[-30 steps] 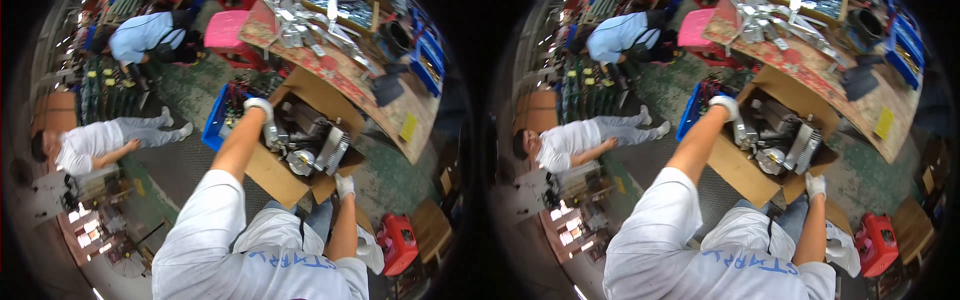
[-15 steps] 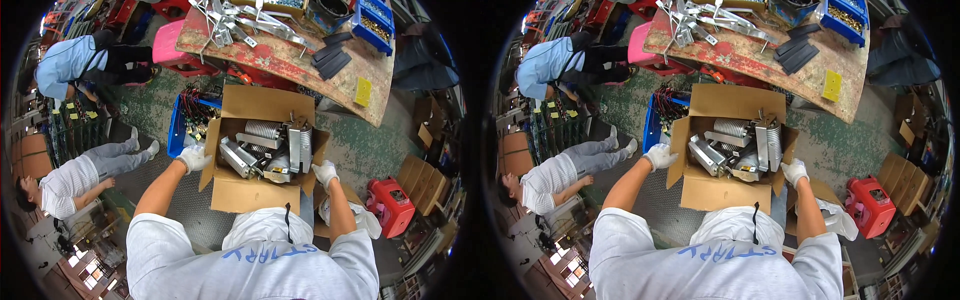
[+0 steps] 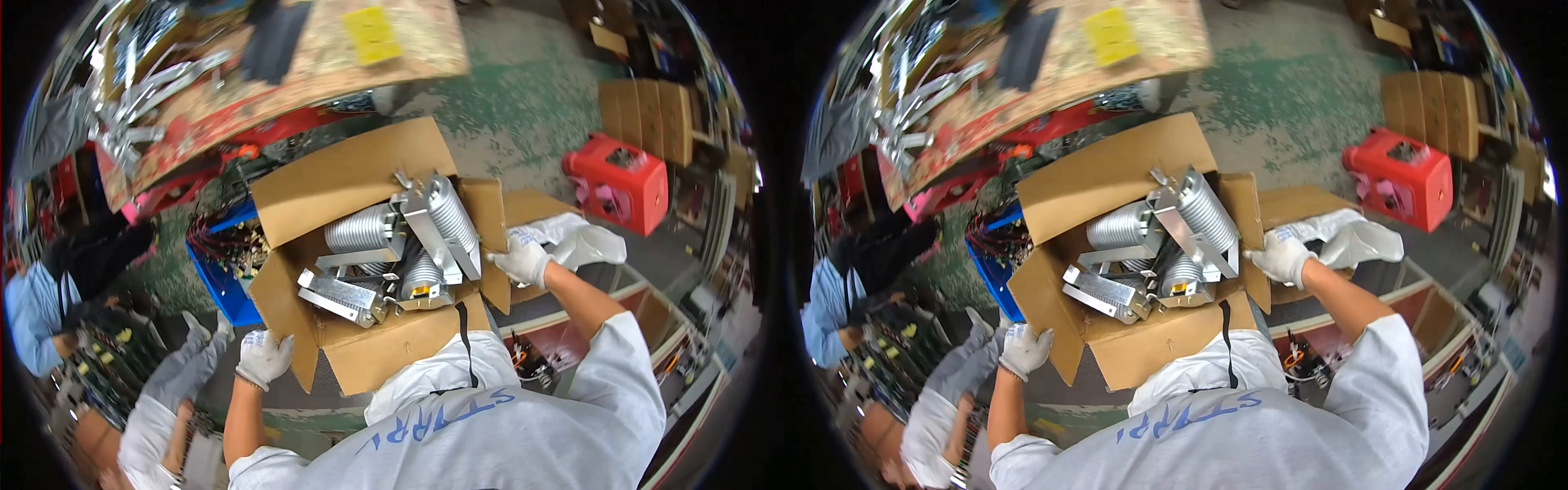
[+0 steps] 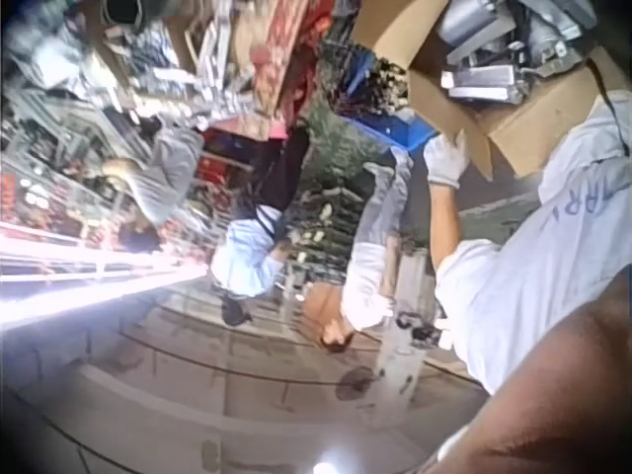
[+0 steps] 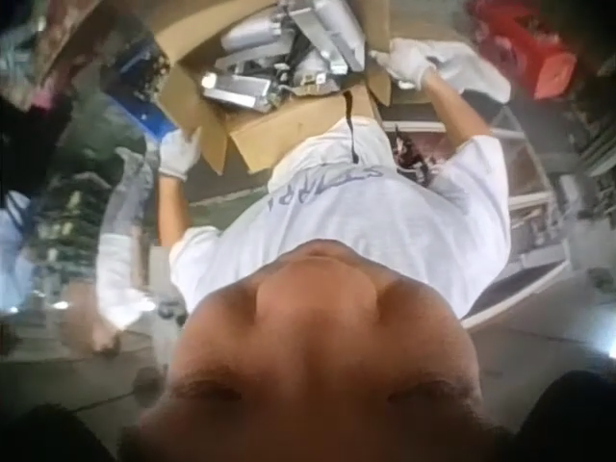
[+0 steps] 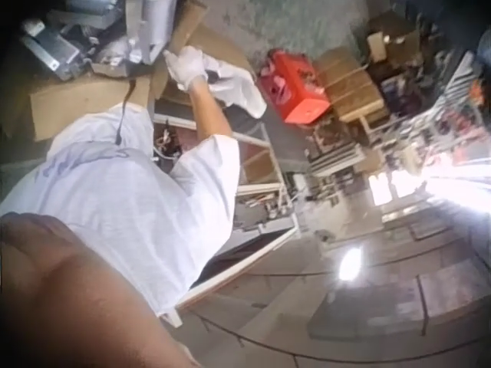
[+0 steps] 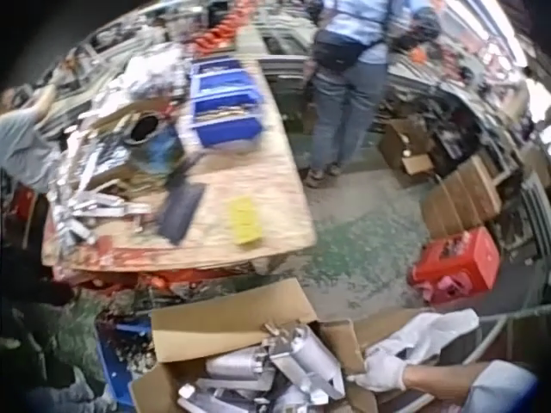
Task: The recorder picks up metal heat sink components from a box, inspects them, and organizes them at a workstation in a factory environment.
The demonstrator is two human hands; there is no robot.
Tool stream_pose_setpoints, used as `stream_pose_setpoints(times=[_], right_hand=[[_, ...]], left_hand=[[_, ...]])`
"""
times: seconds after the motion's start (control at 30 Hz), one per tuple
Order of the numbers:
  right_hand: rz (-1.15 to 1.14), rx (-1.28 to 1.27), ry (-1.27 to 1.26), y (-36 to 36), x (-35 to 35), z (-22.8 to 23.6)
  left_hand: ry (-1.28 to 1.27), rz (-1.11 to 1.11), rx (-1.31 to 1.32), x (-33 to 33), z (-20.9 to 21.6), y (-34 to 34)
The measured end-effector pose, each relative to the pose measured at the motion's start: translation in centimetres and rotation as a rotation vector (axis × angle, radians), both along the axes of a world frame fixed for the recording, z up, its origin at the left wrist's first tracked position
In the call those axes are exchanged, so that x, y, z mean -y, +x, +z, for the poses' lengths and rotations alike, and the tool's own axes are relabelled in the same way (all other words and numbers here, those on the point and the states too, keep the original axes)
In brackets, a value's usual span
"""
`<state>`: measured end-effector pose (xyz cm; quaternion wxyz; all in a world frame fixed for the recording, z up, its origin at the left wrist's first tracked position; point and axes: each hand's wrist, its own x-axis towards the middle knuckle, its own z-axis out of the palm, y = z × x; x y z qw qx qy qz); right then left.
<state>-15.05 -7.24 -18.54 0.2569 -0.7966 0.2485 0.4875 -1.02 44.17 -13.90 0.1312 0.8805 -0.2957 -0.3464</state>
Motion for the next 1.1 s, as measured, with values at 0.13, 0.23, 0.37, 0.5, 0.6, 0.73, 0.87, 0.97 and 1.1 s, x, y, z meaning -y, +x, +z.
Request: stream_pose_setpoints(times=[0.13,0.23,0.37,0.5,0.6,0.73,0.87,0.97,1.1], right_hand=[[0.035,0.077,0.004,0.1,0.5,4.0],[-0.086,0.092,-0.025,-1.5,1.4,3.5],[-0.149,0.110,-0.082,-4.0,8.1,3.5],[-0.173,0.079,-0.030,-7.7,13.5,3.7],[-0.465,-0.084,-0.092,-10.3,15.9,4.9],[-0.581,-0.017,-0.068,-14.5,19.6,4.4],[-0.872,0.087,-0.027,-17.1,22.2,6.6],[-1.071,0.043,-0.001,-16.9,23.9,9.4],[-1.288,0.066,-0.046,-15.8,27.4,13.1]], left_hand=[[0.078,-0.092,-0.060,2.8,1.0,2.2],[0.130,-0.110,-0.099,4.4,1.5,3.5],[0.225,-0.193,-0.155,13.7,0.9,4.5],[0.234,-0.298,-0.157,21.0,0.1,5.1],[0.258,-0.455,-0.170,27.6,0.7,6.2],[0.244,-0.524,-0.183,37.9,2.3,8.5],[0.255,-0.729,-0.136,48.0,5.1,12.2],[0.400,-0.838,-0.195,55.7,6.6,14.3],[0.356,-0.959,-0.165,65.0,8.4,17.5]])
